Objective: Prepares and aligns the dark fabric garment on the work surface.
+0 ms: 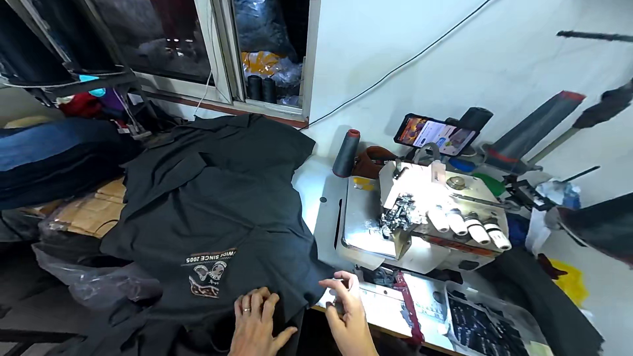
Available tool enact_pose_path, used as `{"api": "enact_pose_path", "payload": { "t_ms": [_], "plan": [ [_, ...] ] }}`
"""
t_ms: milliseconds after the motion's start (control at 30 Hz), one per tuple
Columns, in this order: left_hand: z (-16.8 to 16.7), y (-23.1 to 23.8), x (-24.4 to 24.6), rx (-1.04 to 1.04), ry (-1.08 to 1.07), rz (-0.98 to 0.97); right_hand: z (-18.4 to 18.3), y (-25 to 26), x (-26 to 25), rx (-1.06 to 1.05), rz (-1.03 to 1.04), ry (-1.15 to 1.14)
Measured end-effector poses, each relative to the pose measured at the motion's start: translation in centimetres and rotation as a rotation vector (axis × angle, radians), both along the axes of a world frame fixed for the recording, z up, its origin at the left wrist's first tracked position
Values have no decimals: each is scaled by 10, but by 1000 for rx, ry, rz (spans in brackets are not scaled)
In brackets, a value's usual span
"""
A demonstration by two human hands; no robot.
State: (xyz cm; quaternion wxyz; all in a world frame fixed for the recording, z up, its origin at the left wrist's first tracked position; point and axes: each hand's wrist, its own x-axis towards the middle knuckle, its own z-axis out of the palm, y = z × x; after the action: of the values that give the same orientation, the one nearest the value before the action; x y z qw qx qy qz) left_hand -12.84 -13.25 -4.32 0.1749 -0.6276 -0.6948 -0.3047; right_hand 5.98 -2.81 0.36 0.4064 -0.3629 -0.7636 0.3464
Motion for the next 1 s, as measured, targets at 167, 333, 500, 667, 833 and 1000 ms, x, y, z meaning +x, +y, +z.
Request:
{"api": "enact_pose_path", "payload": {
  "t_ms": [167, 333, 500, 667, 833, 1000],
  "plan": [
    [-6, 4, 7, 54, -37, -16, 4, -17, -18, 225, -24, -298],
    [24, 0, -15, 87, -359, -142, 3, -6, -34, 393, -150, -244],
    [62, 12, -17, -34, -463, -255, 26, 4, -49, 206, 47, -140],
    [79, 32, -5, -252, -427, -107, 46, 10, -62, 152, 119, -133],
    [90, 40, -20, -325, -647, -153, 50, 11, -66, 169, 93, -121],
    [108, 36, -31, -260, -469, -144, 77, 7, -73, 191, 232, -153]
  ]
}}
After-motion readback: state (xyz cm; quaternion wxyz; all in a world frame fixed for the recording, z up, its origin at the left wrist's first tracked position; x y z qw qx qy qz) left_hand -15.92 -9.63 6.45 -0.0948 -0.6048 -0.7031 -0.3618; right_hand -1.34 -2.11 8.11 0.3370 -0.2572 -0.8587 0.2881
